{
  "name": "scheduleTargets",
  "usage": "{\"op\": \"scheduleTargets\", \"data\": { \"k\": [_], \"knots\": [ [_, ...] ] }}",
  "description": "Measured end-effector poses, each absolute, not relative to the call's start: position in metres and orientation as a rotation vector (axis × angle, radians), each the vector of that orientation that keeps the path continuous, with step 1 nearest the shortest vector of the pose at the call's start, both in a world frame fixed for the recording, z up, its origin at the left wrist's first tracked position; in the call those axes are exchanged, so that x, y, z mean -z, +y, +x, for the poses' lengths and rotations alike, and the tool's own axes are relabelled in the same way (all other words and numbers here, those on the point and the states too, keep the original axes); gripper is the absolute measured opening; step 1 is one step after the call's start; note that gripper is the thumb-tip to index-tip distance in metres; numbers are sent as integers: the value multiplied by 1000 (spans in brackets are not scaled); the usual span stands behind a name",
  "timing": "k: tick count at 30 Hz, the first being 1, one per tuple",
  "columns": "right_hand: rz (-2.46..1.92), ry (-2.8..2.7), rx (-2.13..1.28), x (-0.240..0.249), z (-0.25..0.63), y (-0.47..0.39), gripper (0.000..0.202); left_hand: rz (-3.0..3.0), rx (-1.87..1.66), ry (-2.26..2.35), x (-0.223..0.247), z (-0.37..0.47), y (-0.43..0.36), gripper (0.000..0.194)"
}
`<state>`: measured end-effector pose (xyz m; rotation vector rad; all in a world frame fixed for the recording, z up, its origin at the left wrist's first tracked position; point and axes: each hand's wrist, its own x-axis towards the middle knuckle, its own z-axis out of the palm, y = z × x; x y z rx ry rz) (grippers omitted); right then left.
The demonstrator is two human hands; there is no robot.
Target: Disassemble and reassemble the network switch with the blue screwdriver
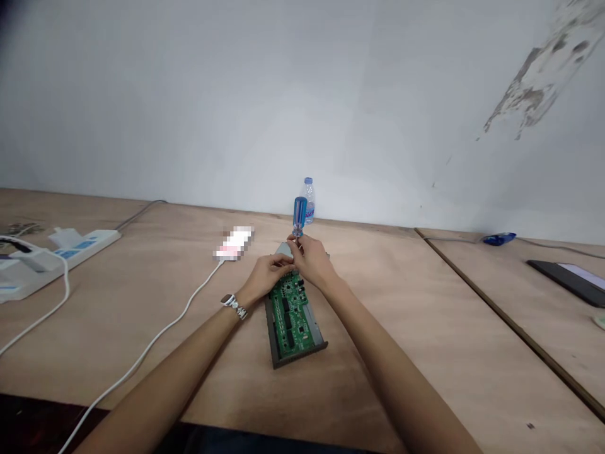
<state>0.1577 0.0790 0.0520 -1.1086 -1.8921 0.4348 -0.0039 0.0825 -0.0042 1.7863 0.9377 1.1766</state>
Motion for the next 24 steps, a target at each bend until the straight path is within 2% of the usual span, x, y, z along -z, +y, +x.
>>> {"op": "scheduleTargets", "data": {
  "k": [16,24],
  "knots": [
    [-1122,-2029,-491,-60,163,77,28,1820,-1221,966,2,-2,80,15],
    [-1115,-1970,-546,-60,165,75,22,1933,-1235,985,8,0,82,17]
  ]
}}
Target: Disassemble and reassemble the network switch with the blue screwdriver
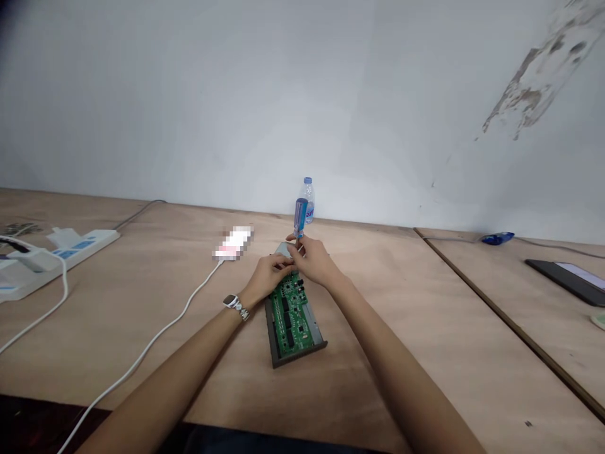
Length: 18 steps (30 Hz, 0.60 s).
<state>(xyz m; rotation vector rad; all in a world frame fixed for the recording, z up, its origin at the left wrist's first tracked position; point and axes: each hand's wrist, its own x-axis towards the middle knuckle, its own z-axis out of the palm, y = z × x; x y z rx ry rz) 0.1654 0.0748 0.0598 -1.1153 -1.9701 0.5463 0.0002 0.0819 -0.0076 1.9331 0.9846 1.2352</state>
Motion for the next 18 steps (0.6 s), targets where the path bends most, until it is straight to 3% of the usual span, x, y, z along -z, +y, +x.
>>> {"op": "scheduleTargets", "data": {
  "k": [12,18],
  "knots": [
    [-974,-1488,-493,-58,152,63,35,1972,-1284,1038,11,4,79,13],
    [-867,-1650,-810,-73,164,64,37,1943,-1272,1020,9,4,79,15]
  ]
}}
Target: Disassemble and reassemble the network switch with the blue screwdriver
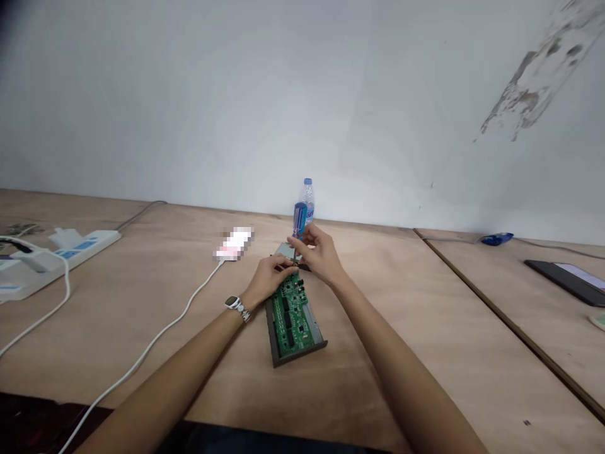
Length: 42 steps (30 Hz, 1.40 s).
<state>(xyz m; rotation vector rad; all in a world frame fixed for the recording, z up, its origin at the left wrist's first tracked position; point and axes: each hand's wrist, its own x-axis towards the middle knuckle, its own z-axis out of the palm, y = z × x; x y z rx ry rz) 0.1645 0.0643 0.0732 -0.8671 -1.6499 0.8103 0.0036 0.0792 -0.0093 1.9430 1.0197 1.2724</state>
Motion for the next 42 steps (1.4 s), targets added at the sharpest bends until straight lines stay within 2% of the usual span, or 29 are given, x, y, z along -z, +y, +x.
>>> {"op": "scheduleTargets", "data": {
  "k": [5,11,15,19,28,34,38,42],
  "knots": [
    [-850,-1723,-953,-80,174,66,40,1951,-1244,1016,7,1,79,19],
    [-887,-1687,-906,-76,168,64,40,1948,-1202,875,4,-2,78,29],
    [-972,-1507,-717,-66,159,64,39,1958,-1257,917,4,1,79,25],
    [-975,-1562,-637,-64,156,62,36,1978,-1295,967,4,3,80,24],
    [-1025,-1535,-625,-58,157,63,40,1922,-1314,1058,1,7,79,19],
    [-1009,-1577,-691,-54,162,66,34,1910,-1309,1134,-1,11,80,34],
    [-998,-1668,-724,-57,168,67,33,2029,-1227,974,-4,3,80,27],
    [-1015,-1788,-714,-60,170,67,34,2081,-1150,916,-4,-6,81,27]
  ]
}}
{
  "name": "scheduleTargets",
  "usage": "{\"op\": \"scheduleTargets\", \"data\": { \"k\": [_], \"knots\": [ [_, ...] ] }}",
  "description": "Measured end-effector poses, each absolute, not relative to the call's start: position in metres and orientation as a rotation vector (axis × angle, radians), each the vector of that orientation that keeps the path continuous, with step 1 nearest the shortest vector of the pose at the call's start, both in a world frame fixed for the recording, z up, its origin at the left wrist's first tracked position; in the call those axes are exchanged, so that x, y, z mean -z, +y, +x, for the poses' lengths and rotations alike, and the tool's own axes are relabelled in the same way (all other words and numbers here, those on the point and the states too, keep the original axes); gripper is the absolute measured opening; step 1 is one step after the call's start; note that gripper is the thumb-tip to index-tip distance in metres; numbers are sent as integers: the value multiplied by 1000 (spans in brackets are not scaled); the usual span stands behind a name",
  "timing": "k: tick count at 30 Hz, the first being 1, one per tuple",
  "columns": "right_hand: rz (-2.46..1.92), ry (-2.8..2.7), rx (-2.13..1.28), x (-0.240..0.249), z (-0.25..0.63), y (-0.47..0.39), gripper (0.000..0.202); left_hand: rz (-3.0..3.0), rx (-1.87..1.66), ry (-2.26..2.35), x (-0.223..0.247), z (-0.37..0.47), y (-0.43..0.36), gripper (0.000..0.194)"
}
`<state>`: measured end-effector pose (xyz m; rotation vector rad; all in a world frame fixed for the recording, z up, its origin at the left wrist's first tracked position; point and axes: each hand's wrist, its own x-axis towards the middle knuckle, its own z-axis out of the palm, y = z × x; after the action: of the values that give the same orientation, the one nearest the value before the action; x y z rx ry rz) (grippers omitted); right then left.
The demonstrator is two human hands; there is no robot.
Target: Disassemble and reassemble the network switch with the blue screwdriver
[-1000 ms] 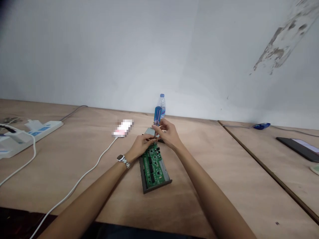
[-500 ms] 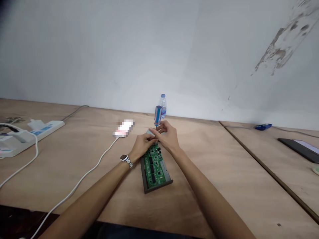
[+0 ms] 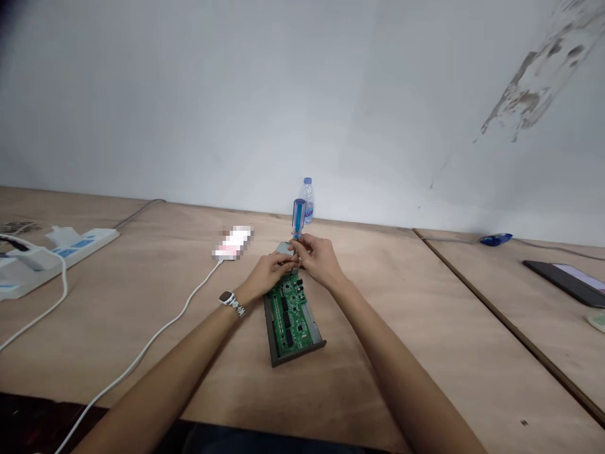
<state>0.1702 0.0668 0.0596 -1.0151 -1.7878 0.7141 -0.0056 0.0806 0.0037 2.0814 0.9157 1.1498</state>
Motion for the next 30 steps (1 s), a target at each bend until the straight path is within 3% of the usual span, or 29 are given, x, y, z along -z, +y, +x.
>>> {"op": "scheduleTargets", "data": {
  "k": [6,14,21,30],
  "knots": [
    [-1077,-1615,-613,-54,166,69,37,2019,-1237,1083,-4,1,81,16],
    [-1049,-1796,-714,-60,172,68,32,2113,-1132,899,-6,-6,81,27],
    [-1084,-1672,-612,-53,166,69,29,2040,-1231,1073,-3,-2,83,14],
    [-1018,-1916,-607,-55,170,66,23,2072,-1161,936,1,-10,85,25]
  ]
}}
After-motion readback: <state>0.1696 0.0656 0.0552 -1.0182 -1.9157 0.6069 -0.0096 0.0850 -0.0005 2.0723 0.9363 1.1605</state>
